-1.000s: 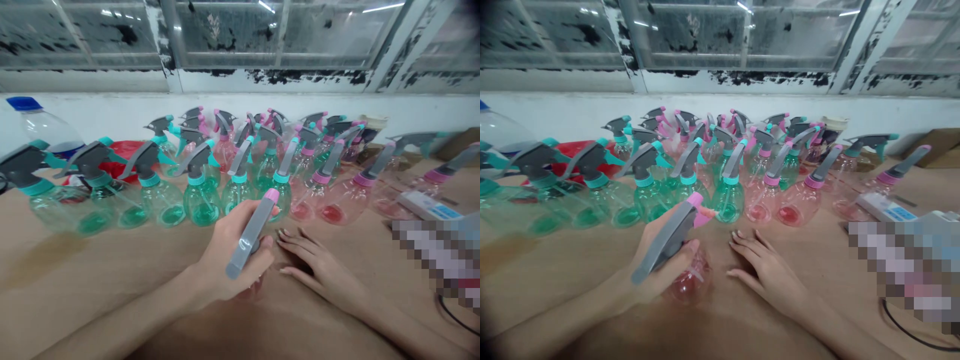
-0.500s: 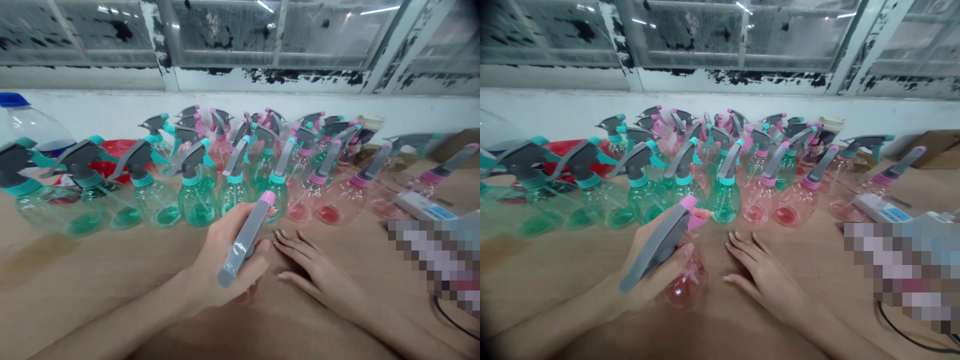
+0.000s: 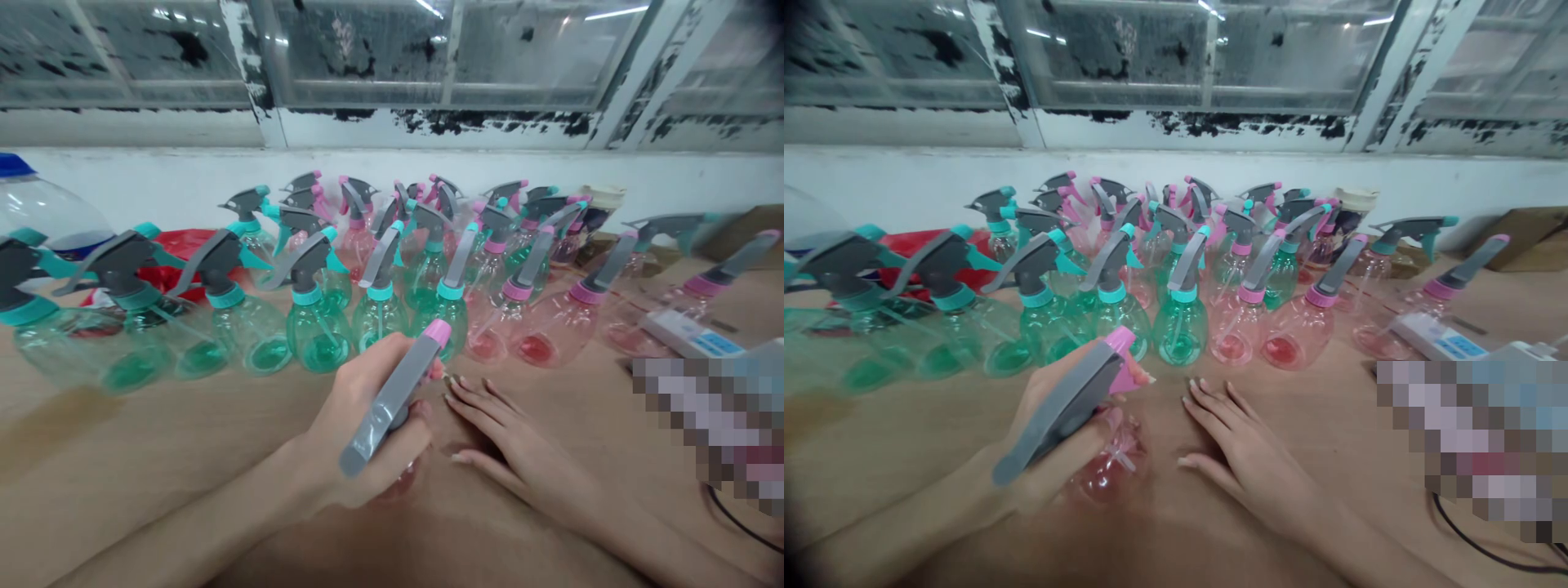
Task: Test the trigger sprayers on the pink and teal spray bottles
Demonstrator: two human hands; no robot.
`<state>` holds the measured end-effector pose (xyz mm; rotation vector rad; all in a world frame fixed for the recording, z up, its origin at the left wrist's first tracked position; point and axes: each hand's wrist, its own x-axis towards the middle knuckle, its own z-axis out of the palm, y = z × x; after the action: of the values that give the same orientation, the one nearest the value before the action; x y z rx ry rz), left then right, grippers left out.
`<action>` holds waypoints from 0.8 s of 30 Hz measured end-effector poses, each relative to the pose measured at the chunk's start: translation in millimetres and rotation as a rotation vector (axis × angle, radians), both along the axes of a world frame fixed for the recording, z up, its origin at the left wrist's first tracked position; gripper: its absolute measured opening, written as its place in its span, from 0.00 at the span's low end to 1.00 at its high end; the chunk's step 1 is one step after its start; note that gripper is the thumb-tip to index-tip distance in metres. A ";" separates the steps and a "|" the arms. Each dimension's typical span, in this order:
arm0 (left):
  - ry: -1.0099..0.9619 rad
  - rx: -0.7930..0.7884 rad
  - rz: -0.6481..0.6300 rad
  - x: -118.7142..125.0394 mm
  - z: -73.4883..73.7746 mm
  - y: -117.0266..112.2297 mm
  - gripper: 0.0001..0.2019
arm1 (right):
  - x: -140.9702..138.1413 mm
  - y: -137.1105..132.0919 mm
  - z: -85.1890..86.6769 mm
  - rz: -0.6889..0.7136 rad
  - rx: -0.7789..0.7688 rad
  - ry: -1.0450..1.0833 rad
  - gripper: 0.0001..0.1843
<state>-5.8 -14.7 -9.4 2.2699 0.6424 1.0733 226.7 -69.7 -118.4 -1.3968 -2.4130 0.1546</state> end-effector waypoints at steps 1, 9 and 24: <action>-0.003 0.005 -0.002 -0.7 -0.1 -0.1 0.09 | 0.1 0.2 0.6 0.001 0.001 -0.007 0.32; -0.015 0.027 0.029 -1.9 -4.4 1.5 0.14 | 1.0 0.1 2.0 0.009 -0.006 -0.026 0.32; -0.033 -0.107 0.063 2.5 -5.2 3.5 0.15 | 0.4 -0.2 3.1 0.005 -0.006 -0.029 0.31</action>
<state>-3.3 -11.2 -14.7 2.1487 0.7441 1.0780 227.1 -69.9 -115.3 -1.4051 -2.4421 0.1443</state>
